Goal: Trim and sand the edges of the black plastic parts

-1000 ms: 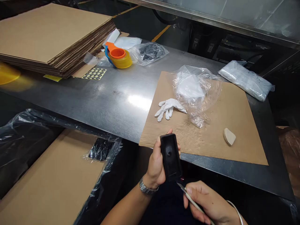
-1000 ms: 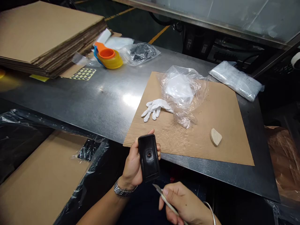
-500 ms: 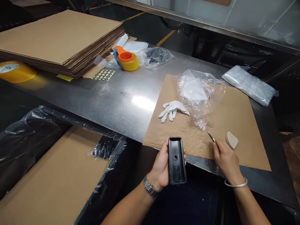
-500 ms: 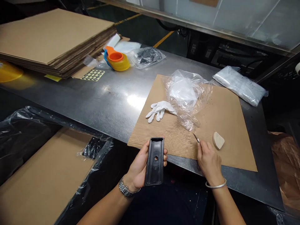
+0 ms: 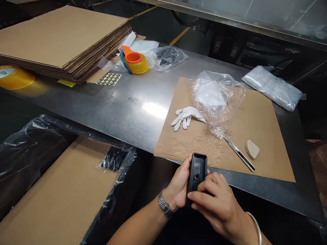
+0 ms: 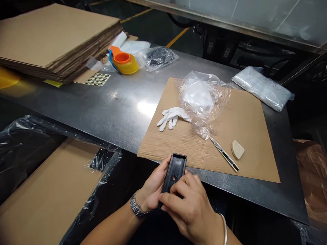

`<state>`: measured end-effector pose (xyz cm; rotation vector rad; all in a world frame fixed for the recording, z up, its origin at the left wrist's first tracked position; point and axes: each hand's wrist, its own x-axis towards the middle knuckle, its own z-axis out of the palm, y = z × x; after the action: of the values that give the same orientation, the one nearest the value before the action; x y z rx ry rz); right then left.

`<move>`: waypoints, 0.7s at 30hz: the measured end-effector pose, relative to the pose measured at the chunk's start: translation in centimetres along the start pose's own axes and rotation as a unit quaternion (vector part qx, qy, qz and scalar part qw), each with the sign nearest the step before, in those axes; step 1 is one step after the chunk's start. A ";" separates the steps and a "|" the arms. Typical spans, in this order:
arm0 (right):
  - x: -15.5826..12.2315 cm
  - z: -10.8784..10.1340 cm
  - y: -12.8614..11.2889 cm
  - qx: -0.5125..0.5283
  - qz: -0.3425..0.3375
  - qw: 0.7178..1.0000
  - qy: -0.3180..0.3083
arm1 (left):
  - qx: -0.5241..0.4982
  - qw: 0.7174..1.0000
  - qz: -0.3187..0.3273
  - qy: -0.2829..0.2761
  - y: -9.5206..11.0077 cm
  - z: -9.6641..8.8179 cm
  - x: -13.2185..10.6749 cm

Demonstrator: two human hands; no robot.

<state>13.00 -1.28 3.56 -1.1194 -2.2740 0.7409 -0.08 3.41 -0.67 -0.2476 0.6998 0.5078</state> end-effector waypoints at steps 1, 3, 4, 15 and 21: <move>0.1 0.3 -0.3 0.003 0.004 1.000 -0.016 | -0.001 1.000 0.005 0.001 -0.2 0.1 0.0; 0.1 0.6 -0.1 0.015 0.016 0.999 -0.038 | -0.011 1.000 0.007 0.002 -0.5 0.1 0.1; 0.1 0.7 0.2 0.023 0.020 0.998 -0.046 | -0.017 1.000 0.003 0.001 -0.6 0.1 0.1; 0.2 0.5 1.0 0.102 0.083 0.985 -0.110 | 0.010 0.996 0.059 0.060 -2.1 0.1 0.1; 0.4 -0.2 2.6 0.087 0.067 0.992 -0.054 | 0.060 0.998 0.009 0.026 -3.0 0.1 -0.5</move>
<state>14.34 0.47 2.10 -1.1826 -2.1869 1.0555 1.20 0.71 -0.11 -0.1434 0.7809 0.4755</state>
